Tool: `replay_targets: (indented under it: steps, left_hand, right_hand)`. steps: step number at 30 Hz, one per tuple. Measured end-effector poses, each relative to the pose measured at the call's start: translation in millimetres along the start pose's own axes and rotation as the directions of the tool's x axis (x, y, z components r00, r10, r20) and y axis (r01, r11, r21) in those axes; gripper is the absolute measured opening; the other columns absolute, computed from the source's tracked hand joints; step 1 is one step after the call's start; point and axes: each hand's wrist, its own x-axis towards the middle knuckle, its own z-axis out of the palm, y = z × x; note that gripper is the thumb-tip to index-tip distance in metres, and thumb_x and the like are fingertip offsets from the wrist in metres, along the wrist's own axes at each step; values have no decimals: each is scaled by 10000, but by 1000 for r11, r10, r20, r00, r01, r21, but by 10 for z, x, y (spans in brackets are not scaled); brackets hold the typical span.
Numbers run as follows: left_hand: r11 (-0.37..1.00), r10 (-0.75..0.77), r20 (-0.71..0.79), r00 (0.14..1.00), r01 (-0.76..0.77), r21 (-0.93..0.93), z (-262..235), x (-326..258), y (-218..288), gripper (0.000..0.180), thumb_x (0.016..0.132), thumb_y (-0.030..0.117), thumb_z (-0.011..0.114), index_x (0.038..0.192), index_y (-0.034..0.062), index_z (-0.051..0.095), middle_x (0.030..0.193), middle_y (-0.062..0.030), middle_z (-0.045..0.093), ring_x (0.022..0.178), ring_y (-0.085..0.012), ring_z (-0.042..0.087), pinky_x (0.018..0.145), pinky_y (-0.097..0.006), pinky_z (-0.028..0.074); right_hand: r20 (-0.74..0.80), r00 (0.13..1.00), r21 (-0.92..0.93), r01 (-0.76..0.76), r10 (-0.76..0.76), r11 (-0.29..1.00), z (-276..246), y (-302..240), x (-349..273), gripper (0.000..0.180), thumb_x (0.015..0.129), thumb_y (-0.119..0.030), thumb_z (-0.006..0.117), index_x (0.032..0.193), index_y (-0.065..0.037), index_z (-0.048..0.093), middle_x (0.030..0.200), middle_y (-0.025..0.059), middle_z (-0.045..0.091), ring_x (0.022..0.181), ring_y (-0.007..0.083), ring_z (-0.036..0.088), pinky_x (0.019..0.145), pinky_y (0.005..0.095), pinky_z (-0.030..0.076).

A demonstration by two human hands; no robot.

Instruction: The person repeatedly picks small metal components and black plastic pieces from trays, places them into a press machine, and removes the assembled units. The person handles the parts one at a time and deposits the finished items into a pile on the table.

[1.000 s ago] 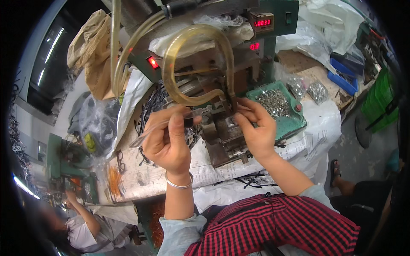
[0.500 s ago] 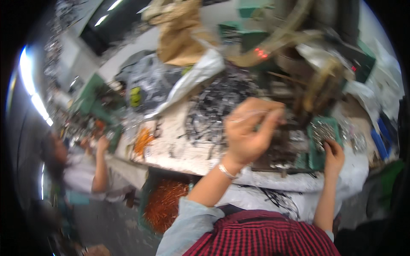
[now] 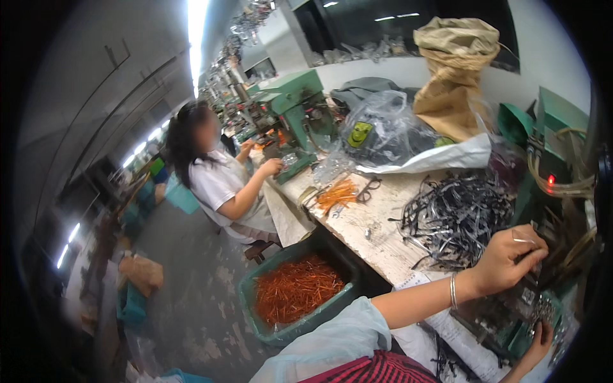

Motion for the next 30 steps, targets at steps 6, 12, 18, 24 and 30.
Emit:
replay_targets:
  steps: [6, 12, 18, 24, 30]
  left_hand:
    - [995, -97, 24, 995, 98, -24, 24, -30, -66, 65, 863, -3, 679, 822, -54, 677, 872, -132, 705, 823, -307, 651, 899, -402, 502]
    - [995, -97, 19, 995, 97, -6, 15, -41, -66, 64, 870, 14, 685, 846, -46, 688, 874, -129, 707, 831, -308, 653, 923, -408, 500]
    - [999, 44, -60, 997, -44, -9, 50, -24, -85, 63, 893, 19, 673, 842, -19, 677, 743, -101, 654, 689, -265, 627, 673, -347, 491]
    - [998, 61, -79, 995, -61, -4, 57, -18, -84, 68, 899, 23, 669, 845, -18, 674, 726, -98, 638, 683, -264, 620, 640, -352, 481]
    - [995, -99, 31, 995, 99, 5, 14, -55, -90, 39, 862, 13, 682, 850, -23, 681, 868, -126, 694, 843, -318, 660, 910, -428, 508]
  right_hand:
    - [-93, 995, -284, 14, -42, 959, 286, -1070, -428, 304, 935, -240, 695, 1107, 4, 755, 1087, 136, 748, 966, 261, 686, 901, 354, 516]
    - [-108, 958, -219, 237, -265, 947, 250, -720, -388, 248, 928, -160, 711, 1094, 20, 749, 1107, 163, 736, 964, 263, 681, 918, 364, 522]
    - [-182, 953, -75, 231, -241, 970, 212, -623, -432, 261, 919, -88, 710, 1138, 52, 719, 1120, 159, 735, 974, 240, 686, 916, 345, 533]
    - [-202, 938, -89, 270, -283, 959, 203, -708, -488, 232, 923, -104, 709, 1105, 37, 741, 1091, 156, 745, 964, 248, 695, 890, 346, 541]
    - [-210, 922, -126, 304, -325, 944, 220, -683, -483, 228, 928, -133, 712, 1079, 34, 750, 1078, 149, 749, 948, 250, 701, 864, 345, 541]
